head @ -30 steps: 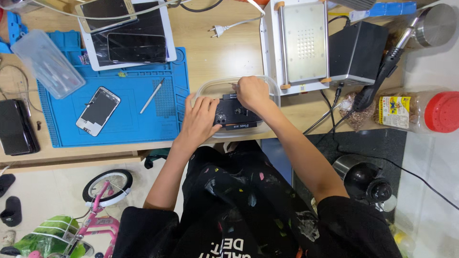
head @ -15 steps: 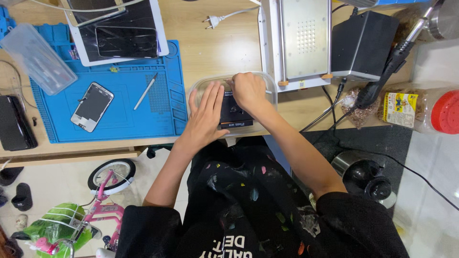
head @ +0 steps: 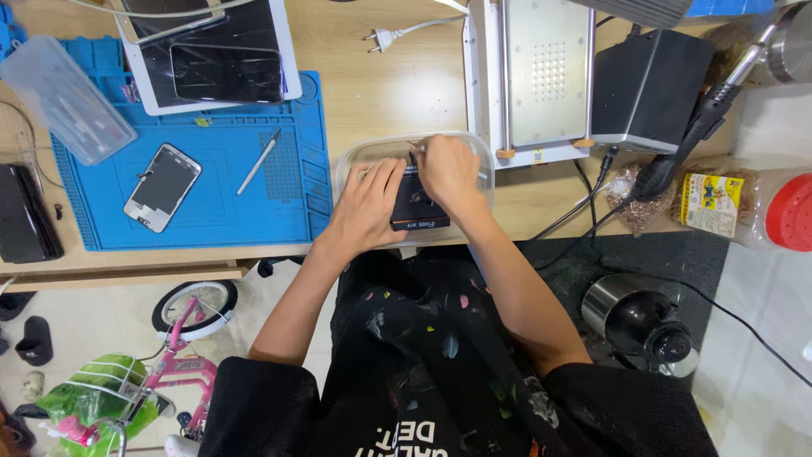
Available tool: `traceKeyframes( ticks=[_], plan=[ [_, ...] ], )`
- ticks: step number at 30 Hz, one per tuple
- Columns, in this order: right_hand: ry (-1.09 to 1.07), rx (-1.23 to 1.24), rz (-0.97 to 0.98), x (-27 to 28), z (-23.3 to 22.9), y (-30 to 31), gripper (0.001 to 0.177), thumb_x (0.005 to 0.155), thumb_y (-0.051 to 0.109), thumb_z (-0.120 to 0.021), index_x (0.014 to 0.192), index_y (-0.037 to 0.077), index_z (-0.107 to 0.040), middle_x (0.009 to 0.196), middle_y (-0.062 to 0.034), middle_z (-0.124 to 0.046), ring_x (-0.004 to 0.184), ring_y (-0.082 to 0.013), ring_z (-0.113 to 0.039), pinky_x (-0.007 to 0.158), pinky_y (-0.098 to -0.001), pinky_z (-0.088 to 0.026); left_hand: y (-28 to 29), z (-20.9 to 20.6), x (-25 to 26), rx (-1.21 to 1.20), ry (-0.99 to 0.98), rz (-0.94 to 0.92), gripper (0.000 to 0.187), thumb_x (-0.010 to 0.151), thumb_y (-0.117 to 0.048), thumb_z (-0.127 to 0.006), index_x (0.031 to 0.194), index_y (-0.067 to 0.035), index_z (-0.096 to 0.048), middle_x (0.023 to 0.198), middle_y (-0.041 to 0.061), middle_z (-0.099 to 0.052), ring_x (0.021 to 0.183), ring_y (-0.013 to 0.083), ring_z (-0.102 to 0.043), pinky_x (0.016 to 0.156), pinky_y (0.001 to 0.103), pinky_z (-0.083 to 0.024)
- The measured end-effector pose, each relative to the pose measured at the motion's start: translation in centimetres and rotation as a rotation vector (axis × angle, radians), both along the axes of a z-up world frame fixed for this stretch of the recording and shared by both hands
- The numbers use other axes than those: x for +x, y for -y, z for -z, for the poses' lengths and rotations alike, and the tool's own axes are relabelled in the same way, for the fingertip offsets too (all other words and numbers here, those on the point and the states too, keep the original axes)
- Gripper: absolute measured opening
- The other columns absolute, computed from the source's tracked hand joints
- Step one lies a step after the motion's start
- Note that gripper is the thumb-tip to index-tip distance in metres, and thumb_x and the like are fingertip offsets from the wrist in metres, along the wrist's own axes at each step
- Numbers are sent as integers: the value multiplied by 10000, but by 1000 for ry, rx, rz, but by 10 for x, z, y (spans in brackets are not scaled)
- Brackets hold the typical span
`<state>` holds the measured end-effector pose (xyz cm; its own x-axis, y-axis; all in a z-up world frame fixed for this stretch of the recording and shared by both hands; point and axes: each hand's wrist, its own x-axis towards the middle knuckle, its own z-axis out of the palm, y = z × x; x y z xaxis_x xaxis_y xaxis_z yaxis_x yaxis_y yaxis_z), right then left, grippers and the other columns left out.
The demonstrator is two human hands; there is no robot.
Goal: The person uses a heat gun and a metal tool to work on a black electronic component placed in a plastic container. They repeatedly apply heat and scrape the surface, occasionally adjusting the component's position.
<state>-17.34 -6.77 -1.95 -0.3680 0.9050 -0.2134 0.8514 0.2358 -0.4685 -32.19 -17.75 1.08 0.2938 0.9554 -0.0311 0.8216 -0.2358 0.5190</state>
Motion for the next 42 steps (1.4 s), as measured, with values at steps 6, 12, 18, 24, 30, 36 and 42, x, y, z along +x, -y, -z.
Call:
traceKeyframes(
  ticks=[6,12,18,24,30,36,42],
  plan=[
    [86,4,33,-4,9,4,290,893,278,-757,792,6,-765,769,-237,-705,732,-434,-694,624,-547,-527,-3,2,0,10,9,16,1151,489,-365,-958,1390,141,-450,1372,255,-537,1309,353,-507,1089,479,-346],
    [26,28,20,-7,8,11,274,870,269,-766,771,14,-763,742,-242,-698,699,-442,-689,603,-542,-524,-3,2,-2,-17,28,40,1143,482,-317,-968,1391,140,-448,1377,263,-532,1305,375,-506,1121,459,-366],
    [101,45,128,-12,3,17,393,846,334,-791,695,-22,-723,702,-252,-681,656,-444,-684,575,-527,-529,-5,5,-5,-3,42,68,1140,501,-336,-976,1391,137,-443,1395,275,-523,1313,402,-494,1138,461,-377],
    [36,60,112,-8,15,19,306,893,277,-752,751,7,-743,714,-238,-688,676,-428,-695,597,-517,-533,2,9,-4,-23,17,78,1169,494,-326,-977,1393,168,-417,1398,303,-506,1332,421,-476,1148,471,-375],
    [117,41,175,-17,14,24,339,879,308,-774,772,-12,-755,798,-243,-707,729,-434,-698,613,-524,-529,3,7,-3,-14,87,58,1162,477,-264,-970,1401,167,-412,1411,297,-498,1356,419,-473,1176,464,-371],
    [-43,30,150,-3,7,21,131,813,115,-717,901,89,-811,794,-221,-729,755,-415,-703,649,-510,-534,8,13,-3,-6,78,50,1135,506,-253,-972,1402,165,-413,1416,307,-495,1357,427,-472,1171,464,-371],
    [28,16,286,-21,3,26,97,815,149,-730,837,95,-808,773,-205,-726,761,-406,-709,680,-511,-543,5,11,-2,-9,71,47,1149,491,-253,-976,1397,170,-409,1410,304,-483,1346,425,-469,1165,465,-372]
  ],
)
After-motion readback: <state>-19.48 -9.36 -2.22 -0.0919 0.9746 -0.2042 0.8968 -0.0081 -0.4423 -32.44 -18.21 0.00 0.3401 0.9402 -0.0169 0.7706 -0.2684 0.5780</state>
